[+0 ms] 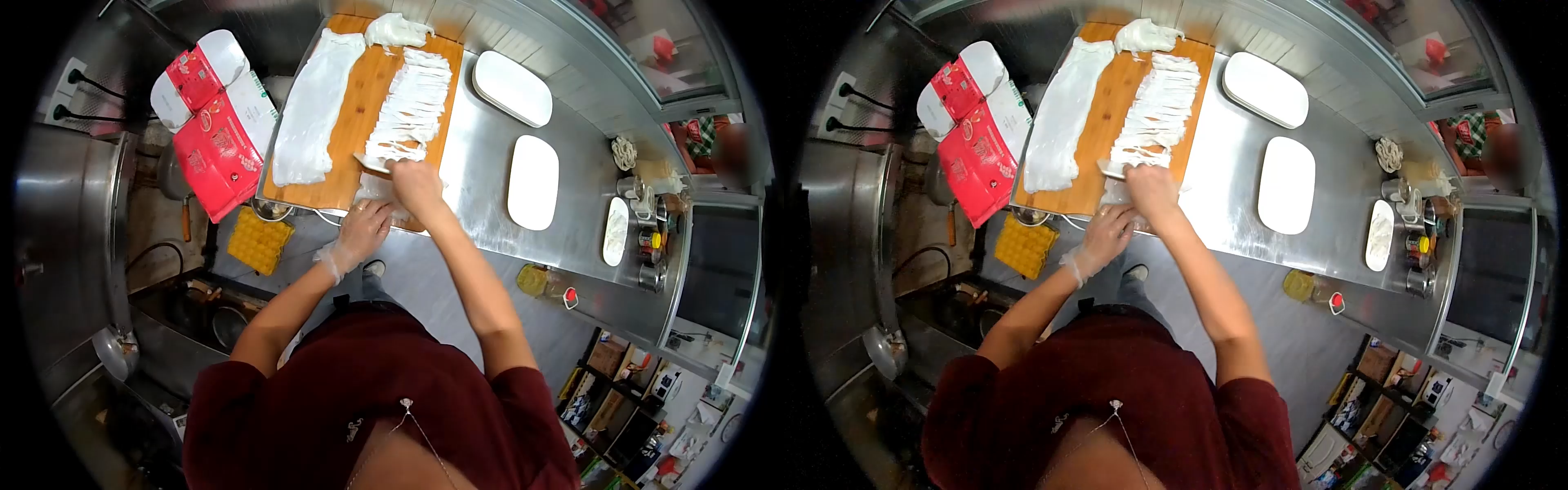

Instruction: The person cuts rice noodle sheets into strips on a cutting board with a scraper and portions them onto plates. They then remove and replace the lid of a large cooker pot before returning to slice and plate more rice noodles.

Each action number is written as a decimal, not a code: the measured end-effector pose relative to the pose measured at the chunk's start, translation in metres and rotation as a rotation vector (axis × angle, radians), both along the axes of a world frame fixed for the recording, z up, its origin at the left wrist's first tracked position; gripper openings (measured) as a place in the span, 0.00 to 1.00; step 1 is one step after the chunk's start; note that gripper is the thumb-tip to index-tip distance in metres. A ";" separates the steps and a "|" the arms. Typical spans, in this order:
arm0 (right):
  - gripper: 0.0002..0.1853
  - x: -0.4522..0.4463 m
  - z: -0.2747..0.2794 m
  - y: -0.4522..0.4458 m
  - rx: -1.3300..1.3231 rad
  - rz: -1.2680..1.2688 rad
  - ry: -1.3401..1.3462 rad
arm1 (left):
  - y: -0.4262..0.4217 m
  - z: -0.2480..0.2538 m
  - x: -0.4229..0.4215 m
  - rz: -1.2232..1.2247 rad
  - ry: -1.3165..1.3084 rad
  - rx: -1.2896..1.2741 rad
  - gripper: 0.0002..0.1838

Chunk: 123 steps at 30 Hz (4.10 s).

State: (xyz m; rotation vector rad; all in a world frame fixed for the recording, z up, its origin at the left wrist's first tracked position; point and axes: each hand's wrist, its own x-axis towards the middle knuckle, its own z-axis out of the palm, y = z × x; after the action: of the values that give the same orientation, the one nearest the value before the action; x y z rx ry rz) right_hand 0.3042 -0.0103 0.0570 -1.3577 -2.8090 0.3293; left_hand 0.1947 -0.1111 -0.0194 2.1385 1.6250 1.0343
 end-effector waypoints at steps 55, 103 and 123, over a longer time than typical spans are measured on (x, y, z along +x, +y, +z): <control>0.03 0.006 0.001 -0.057 0.029 0.031 0.075 | -0.031 -0.011 -0.014 -0.030 -0.003 -0.015 0.22; 0.15 0.060 0.002 -0.002 -0.822 -1.265 1.282 | 0.402 0.019 -0.018 -0.370 0.078 -0.463 0.23; 0.22 -0.011 -0.070 0.146 -0.833 -1.340 2.066 | 0.332 0.050 -0.032 -0.325 -0.603 -1.056 0.27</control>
State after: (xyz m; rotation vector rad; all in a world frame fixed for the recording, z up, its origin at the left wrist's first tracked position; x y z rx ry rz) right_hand 0.2928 0.1361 -0.0129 -1.1128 0.0214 1.4686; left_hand 0.1631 0.2205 0.0301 1.1554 1.0760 0.4469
